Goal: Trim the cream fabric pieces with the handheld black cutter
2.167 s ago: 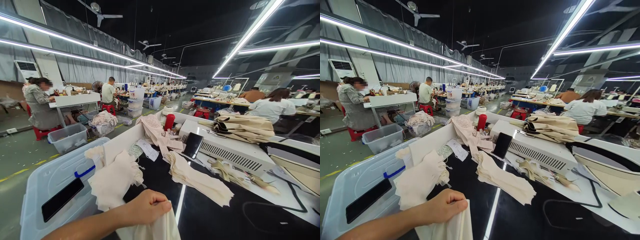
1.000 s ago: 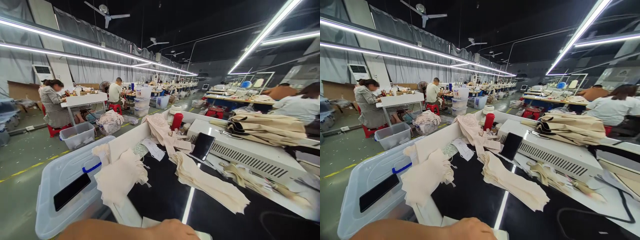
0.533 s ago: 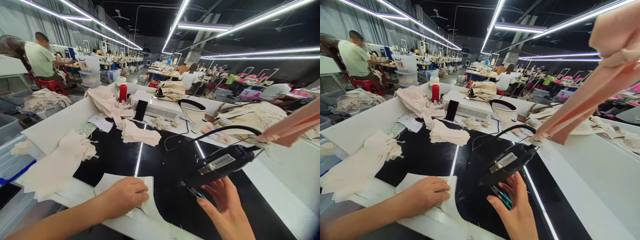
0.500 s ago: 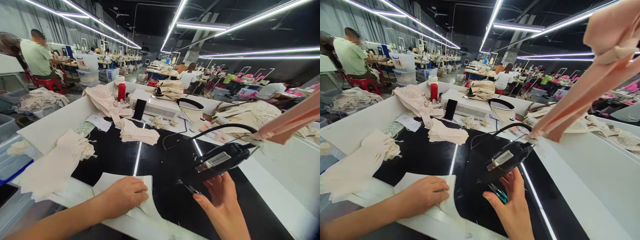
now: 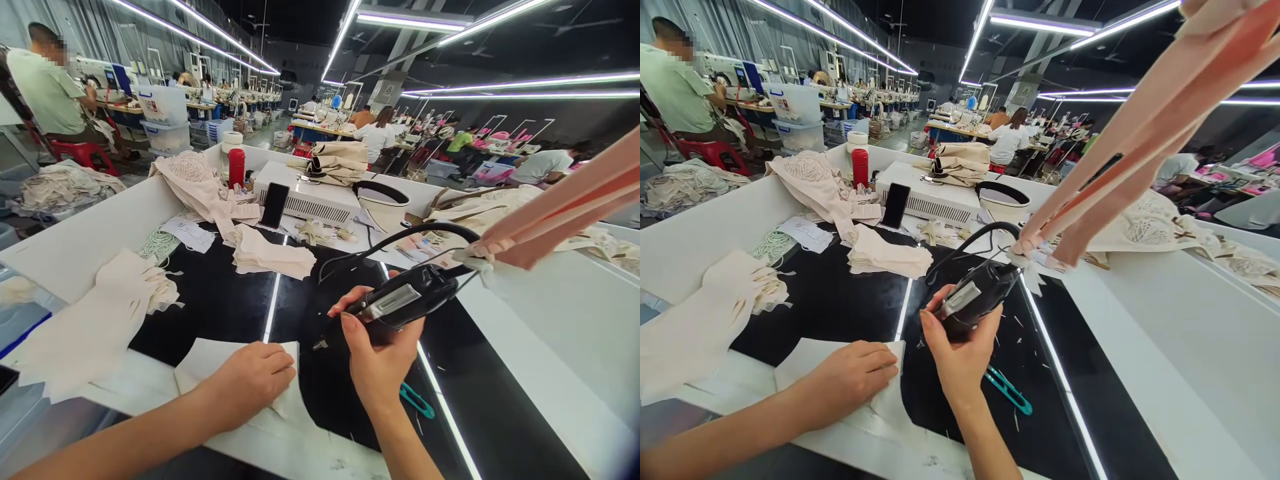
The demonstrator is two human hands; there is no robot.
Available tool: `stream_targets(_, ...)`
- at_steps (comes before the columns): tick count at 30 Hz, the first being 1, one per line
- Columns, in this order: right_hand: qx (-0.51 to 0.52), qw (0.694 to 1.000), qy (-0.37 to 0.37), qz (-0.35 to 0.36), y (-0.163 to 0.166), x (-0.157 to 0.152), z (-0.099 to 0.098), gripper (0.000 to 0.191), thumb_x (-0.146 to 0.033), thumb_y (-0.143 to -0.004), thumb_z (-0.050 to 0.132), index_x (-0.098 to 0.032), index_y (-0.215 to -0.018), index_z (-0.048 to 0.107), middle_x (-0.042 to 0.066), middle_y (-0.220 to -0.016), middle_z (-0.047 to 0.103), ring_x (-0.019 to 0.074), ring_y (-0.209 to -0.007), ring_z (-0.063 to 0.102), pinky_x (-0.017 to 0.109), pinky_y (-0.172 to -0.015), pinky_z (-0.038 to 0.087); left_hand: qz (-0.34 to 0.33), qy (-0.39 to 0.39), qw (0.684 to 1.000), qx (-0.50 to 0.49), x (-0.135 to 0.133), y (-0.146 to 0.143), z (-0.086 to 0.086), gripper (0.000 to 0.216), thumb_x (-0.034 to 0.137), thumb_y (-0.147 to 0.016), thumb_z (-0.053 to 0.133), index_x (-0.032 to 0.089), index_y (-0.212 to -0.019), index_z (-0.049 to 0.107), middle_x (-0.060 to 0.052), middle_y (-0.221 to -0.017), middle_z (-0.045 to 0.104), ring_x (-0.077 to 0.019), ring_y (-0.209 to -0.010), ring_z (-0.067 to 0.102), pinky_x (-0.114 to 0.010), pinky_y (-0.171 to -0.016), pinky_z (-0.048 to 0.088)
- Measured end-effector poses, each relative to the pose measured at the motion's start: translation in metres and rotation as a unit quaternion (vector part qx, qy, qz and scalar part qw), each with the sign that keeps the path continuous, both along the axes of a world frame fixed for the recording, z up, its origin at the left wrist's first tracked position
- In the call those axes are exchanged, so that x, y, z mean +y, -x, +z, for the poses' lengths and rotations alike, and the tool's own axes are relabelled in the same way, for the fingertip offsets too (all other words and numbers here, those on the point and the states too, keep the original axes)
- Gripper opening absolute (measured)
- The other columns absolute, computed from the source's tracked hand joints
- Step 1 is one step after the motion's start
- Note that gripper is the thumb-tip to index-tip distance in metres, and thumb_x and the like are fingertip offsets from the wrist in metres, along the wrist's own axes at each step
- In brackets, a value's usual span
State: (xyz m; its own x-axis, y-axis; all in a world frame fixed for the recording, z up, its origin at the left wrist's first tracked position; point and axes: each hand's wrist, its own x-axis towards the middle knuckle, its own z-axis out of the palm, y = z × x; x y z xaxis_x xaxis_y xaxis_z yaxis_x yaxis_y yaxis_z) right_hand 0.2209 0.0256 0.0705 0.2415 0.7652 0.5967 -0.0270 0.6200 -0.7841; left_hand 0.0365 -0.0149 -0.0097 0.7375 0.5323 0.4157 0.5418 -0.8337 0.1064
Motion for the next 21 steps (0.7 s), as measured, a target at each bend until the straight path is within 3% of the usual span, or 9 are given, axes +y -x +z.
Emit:
stream_targets(6,0.051,0.998,-0.025,0.028,0.011,0.010,-0.015,0.052,-0.021,-0.089,0.076,-0.034,-0.134,0.054,-0.003,-0.089,0.067,0.0121,-0.066,0.065,0.027,-0.060,0.059,0.004,-0.001,1.000,-0.030,-0.004,0.002,-0.007,0.017,0.006,-0.103,0.051,0.014,-0.110,0.064,-0.008,-0.110,0.071,-0.0195,-0.107,0.068,-0.032,-0.092,0.058)
stream_targets(11,0.072,0.996,-0.024,0.042,0.016,0.019,-0.022,0.051,-0.023,-0.088,0.076,-0.035,-0.134,0.056,-0.004,-0.088,0.068,0.0123,-0.065,0.064,0.027,-0.058,0.058,0.004,0.000,0.999,-0.051,-0.005,0.001,-0.007,0.017,0.004,-0.100,0.054,0.012,-0.111,0.065,-0.007,-0.111,0.072,-0.0201,-0.106,0.068,-0.032,-0.094,0.058)
stream_targets(21,0.088,0.993,-0.016,0.072,0.018,0.012,-0.016,0.047,-0.028,-0.087,0.077,-0.034,-0.131,0.059,-0.003,-0.087,0.067,0.0131,-0.065,0.062,0.027,-0.055,0.057,0.006,-0.010,0.997,-0.081,-0.004,-0.001,0.002,0.018,0.006,-0.103,0.051,0.011,-0.111,0.066,-0.006,-0.110,0.072,-0.0201,-0.106,0.068,-0.032,-0.090,0.059)
